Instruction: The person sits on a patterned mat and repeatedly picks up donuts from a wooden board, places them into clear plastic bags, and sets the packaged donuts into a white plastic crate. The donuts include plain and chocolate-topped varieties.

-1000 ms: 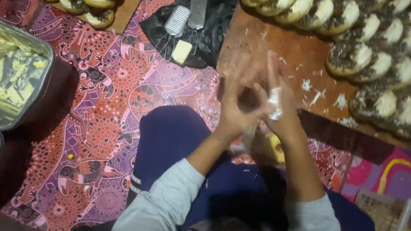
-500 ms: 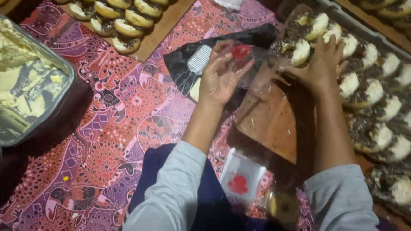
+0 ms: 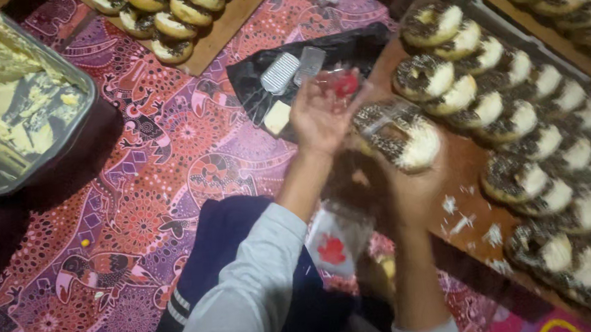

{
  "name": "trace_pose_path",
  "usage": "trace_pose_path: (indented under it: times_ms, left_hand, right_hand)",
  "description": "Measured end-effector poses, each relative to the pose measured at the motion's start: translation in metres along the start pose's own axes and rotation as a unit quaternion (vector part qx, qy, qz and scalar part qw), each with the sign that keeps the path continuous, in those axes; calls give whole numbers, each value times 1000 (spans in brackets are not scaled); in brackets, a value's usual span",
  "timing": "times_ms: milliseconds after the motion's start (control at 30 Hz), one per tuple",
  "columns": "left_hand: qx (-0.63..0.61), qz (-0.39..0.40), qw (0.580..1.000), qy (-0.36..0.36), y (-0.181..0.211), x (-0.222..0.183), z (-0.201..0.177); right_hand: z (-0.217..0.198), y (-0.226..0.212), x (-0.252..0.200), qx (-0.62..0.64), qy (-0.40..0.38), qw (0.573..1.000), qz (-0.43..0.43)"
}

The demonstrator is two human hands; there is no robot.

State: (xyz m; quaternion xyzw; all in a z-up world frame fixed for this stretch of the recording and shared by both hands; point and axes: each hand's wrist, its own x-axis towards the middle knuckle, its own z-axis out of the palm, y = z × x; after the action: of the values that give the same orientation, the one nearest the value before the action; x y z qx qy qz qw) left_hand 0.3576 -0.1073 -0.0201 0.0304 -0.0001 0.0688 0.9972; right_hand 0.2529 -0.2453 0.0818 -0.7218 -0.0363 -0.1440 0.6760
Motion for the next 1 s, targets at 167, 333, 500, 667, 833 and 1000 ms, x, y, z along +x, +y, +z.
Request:
trace_pose_path:
  times_ms: [167,333,500,667,833,1000]
  left_hand:
    - [-24,-26,997,-65,-17,-64,35]
    - [93,-34,995,-10,-4,-101,58]
    - [25,-30,988,-147,0,-134,73]
    - [-25,-150,981,-119,-27,-172,61]
    - [-113,-192,971,-88,-39,-206,30]
    - [211,-92,965,-128,-31,-268,56]
  right_hand:
    - [10,-1,-30,-241,20,964,-112]
    - [-8,-29,-74,18,37,998,-52]
    - [-15,-41,-106,-59,41,990,-119]
    - [-10,-58,-119,-95,40,977,-187]
    - [-17,-68,-128,-207,66,957,-190]
    - [-24,-59,-139,-274,61,933,-224]
